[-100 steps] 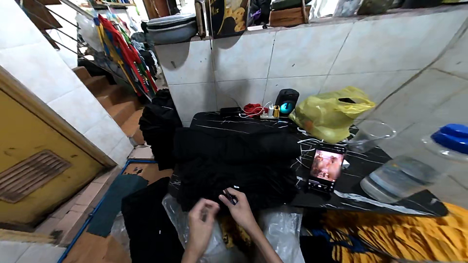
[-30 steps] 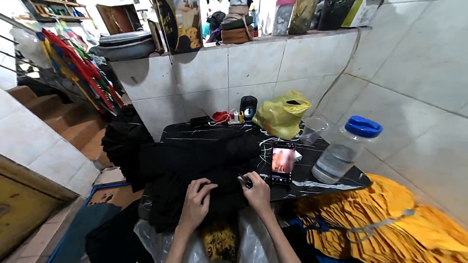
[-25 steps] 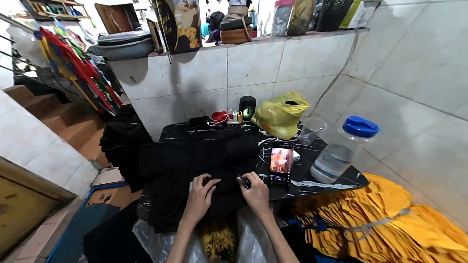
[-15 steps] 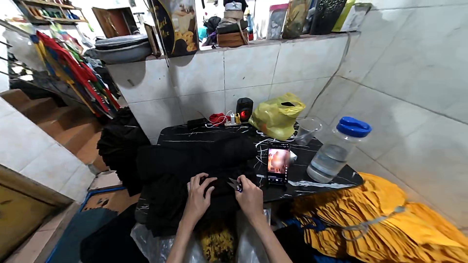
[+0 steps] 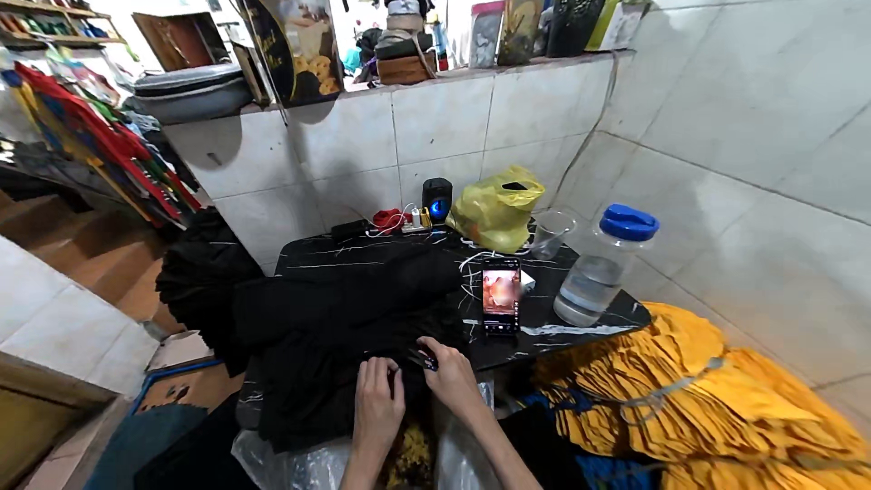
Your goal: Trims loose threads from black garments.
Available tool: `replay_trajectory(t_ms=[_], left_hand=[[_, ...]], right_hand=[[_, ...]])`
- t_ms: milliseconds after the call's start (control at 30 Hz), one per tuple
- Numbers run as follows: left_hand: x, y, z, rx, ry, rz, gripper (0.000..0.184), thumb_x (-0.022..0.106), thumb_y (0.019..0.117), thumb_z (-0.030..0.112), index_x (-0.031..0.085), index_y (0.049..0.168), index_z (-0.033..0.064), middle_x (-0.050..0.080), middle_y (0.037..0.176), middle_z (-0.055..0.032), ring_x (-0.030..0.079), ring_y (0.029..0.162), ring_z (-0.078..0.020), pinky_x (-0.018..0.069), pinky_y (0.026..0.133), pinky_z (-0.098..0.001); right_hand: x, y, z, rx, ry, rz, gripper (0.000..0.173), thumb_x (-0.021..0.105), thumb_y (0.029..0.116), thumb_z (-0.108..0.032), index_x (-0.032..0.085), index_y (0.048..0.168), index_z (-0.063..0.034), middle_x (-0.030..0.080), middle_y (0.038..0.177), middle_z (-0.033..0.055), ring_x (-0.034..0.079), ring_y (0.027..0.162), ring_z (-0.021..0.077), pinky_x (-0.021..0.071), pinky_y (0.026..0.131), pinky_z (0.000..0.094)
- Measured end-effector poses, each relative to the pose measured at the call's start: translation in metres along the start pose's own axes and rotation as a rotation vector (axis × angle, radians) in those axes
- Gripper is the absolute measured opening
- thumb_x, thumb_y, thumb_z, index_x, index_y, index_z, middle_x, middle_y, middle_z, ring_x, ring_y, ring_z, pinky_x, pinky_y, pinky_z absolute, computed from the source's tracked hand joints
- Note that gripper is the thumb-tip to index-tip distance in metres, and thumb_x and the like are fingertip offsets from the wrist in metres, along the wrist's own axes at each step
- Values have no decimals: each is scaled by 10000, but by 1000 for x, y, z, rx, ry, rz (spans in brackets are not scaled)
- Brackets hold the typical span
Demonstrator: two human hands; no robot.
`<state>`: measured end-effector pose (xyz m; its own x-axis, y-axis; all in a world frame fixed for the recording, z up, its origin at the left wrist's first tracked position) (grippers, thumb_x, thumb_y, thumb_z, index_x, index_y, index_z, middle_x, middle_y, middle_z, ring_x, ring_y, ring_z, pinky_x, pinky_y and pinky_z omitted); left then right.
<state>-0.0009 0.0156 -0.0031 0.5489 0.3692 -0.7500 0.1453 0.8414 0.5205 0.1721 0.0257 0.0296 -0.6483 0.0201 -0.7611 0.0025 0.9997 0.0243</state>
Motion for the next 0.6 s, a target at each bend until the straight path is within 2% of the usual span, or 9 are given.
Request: replay_trajectory(t_ms=[100, 200, 267, 300, 367, 433, 500, 567, 600], left_hand=[[8, -23, 14, -105, -49, -133, 358, 537, 1026, 408, 715, 1167, 132, 675, 1153, -75, 604, 1135, -304, 490, 961, -505], [10, -29, 26, -165, -389, -232, 354, 549, 1020, 420, 748, 1155, 159, 639, 1296, -56, 521, 1303, -275, 408, 1100, -519], [11, -26, 31, -182, -609, -250, 255, 648, 976, 329, 743, 1085, 119, 684, 1228, -34, 578, 1259, -191, 454, 1108, -413], [12, -24, 33, -185, -662, -243, 214, 689, 955, 272, 711, 1080, 100, 699, 1163, -28, 631, 1177, -151, 516, 1051, -358], [10, -20, 37, -156, -570, -213, 324, 757, 901, 208, 629, 1159, 59, 679, 1146, -55, 656, 1093, -143, 559, 965, -310], [8, -18, 35, -102, -295, -179, 477, 807, 849, 289, 630, 1218, 45, 646, 1194, -99, 623, 1119, -217, 534, 980, -354], [12, -20, 26, -81, -132, -147, 388, 810, 835, 364, 721, 1115, 111, 665, 1149, -85, 612, 1101, -290, 517, 966, -454], [13, -21, 20, -85, -161, -124, 206, 772, 874, 332, 756, 994, 166, 700, 1072, -13, 626, 1089, -243, 497, 965, -459], [11, -21, 19, -88, -231, -112, 144, 762, 888, 284, 758, 966, 162, 720, 1041, 15, 645, 1075, -194, 507, 977, -417]], right_hand=[[-1, 1, 3, 26, 1, -59, 511, 611, 914, -163, 607, 1419, -244, 745, 1066, 101, 714, 985, 289, 554, 886, 521], [-2, 2, 7, 32, 40, -100, 540, 620, 912, -175, 590, 1444, -261, 741, 1065, 113, 706, 996, 299, 545, 903, 534], [-4, 1, 12, 15, 80, -113, 527, 621, 918, -197, 598, 1439, -275, 739, 1065, 103, 701, 988, 284, 543, 901, 529], [-5, 0, 16, 5, 97, -119, 522, 621, 926, -210, 598, 1441, -290, 740, 1078, 98, 702, 992, 278, 544, 904, 528], [-6, -4, 22, -15, 111, -136, 551, 618, 936, -210, 564, 1472, -329, 740, 1081, 95, 704, 974, 275, 549, 899, 525], [-6, -11, 27, -47, 99, -143, 599, 611, 952, -206, 505, 1523, -351, 730, 1002, 108, 691, 886, 284, 548, 849, 527], [-6, -19, 30, -50, 86, -140, 651, 627, 941, -189, 466, 1550, -354, 724, 982, 112, 686, 865, 287, 550, 840, 526], [-1, -28, 34, -49, 117, -41, 590, 664, 910, -185, 555, 1479, -293, 712, 945, 77, 678, 839, 249, 561, 824, 482], [4, -32, 36, -58, 151, 46, 484, 684, 893, -197, 627, 1372, -230, 698, 894, 46, 669, 801, 213, 565, 787, 443]])
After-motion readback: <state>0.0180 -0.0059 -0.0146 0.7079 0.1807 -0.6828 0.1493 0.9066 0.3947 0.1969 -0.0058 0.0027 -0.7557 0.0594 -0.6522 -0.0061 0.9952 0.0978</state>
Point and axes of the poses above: each hand's wrist, its own y-axis towards the middle knuckle, its own x-axis out of the palm, z = x × y, the point moved 1 cm from there along y, towards the middle knuckle
